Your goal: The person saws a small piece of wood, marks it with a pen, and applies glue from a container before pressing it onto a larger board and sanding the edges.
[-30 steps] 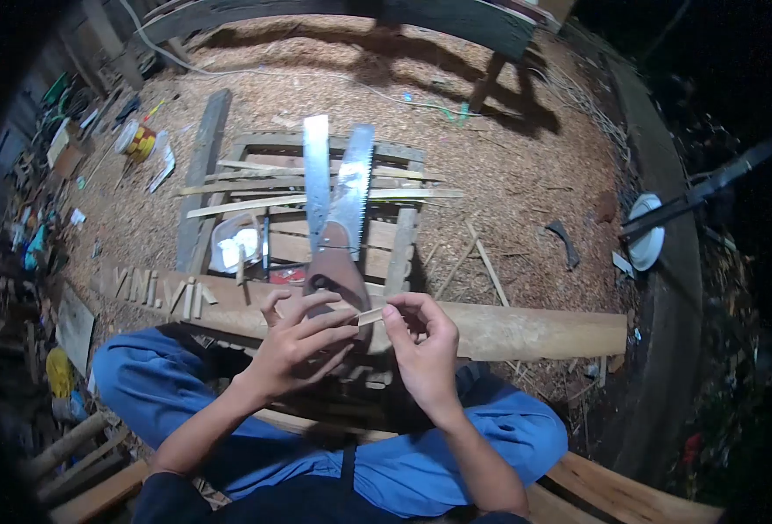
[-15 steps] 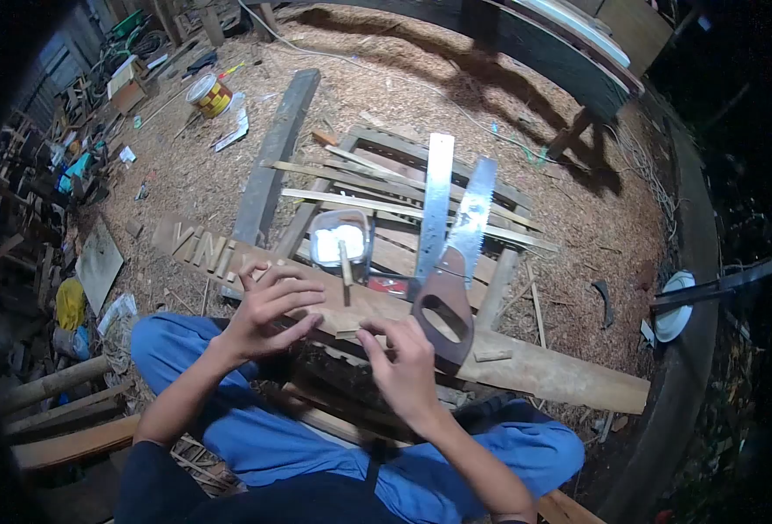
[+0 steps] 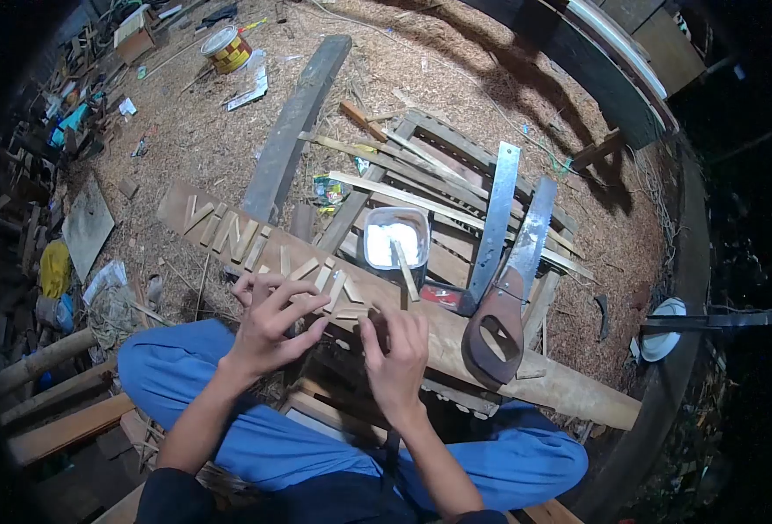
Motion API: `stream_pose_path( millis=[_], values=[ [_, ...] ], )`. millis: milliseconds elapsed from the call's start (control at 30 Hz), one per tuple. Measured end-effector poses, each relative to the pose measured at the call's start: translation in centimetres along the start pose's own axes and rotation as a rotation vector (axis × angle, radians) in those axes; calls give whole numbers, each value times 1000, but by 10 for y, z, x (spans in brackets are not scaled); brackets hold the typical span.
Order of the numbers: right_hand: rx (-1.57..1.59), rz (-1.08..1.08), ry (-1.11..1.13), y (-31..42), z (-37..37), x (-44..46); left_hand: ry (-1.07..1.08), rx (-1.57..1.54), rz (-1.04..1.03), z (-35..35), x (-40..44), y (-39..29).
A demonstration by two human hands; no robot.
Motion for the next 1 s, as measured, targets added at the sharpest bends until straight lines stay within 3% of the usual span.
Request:
stream_pose_path(
  millis=[1000],
  values=[
    [-53, -17, -126, 3, -8, -6, -26, 29, 72, -14, -7, -1]
  ],
)
Point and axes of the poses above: each hand's wrist, its own x-axis towards the middle knuckle, its own z-axis out of the back of the hand, y = z × x, the point moved 8 cm from there along x, towards the middle knuckle, and after that the axes turned 2 degrees about x, right-handed, at the moved point
